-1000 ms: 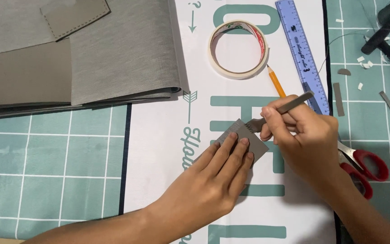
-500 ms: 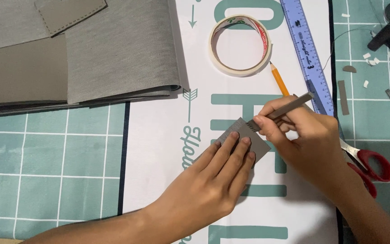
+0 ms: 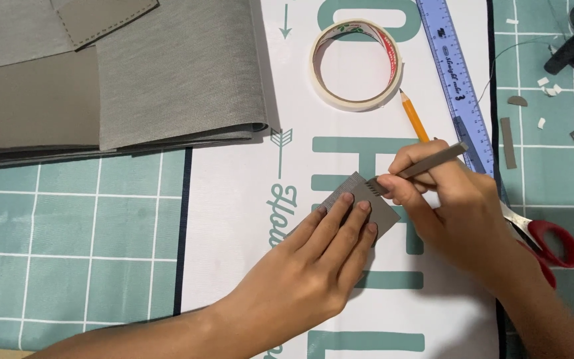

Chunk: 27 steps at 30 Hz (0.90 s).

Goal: Punching holes in a small piece of grey leather using a multi-prong punch tool and a mallet on a workshop table.

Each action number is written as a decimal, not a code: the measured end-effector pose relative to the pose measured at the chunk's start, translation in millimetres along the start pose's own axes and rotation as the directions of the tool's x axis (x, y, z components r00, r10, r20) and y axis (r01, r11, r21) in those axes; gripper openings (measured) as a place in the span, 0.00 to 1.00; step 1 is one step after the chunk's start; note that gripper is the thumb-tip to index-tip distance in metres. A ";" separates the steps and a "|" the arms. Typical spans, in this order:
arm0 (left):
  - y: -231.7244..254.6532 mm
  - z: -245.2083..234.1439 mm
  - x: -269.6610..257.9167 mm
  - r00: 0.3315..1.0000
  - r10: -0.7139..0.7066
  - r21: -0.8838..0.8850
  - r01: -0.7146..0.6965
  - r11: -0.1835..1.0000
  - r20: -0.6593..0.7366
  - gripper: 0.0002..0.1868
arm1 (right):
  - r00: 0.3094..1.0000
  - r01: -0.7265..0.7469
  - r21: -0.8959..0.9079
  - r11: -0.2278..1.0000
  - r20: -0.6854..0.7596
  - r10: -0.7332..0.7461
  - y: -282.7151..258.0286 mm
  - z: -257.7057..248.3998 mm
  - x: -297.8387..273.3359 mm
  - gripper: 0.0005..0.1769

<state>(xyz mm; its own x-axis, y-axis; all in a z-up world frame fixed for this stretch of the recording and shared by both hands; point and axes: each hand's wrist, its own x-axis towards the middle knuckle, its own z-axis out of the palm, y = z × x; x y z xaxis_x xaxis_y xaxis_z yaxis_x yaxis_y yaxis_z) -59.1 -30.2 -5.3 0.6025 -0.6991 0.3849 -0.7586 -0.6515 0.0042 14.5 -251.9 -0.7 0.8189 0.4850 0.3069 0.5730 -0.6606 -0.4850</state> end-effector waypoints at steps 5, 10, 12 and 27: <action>-0.1 -0.4 0.7 1.000 -0.003 0.004 0.003 1.000 -0.004 0.17 | 0.999 -0.023 0.017 1.000 0.029 0.023 -0.5 0.0 -0.4 0.07; 0.3 1.2 0.5 1.000 -0.005 -0.007 0.005 1.000 -0.018 0.16 | 1.000 0.000 0.001 1.000 0.022 0.000 2.2 1.8 0.1 0.05; 0.1 0.8 0.3 1.000 0.002 0.006 -0.002 1.000 -0.005 0.17 | 0.999 0.028 -0.011 1.000 0.020 -0.028 2.3 1.8 0.6 0.05; -0.3 0.4 0.8 1.000 -0.006 0.013 0.006 1.000 -0.029 0.16 | 0.999 0.043 -0.023 0.999 0.029 -0.042 3.3 2.2 -0.4 0.06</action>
<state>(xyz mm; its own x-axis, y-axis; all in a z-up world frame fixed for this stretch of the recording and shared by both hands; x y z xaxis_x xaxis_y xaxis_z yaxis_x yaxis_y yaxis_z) -58.3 -30.6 -5.4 0.5994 -0.6868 0.4112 -0.7518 -0.6594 -0.0055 16.0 -253.0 -4.1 0.7925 0.5291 0.3033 0.6084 -0.6523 -0.4520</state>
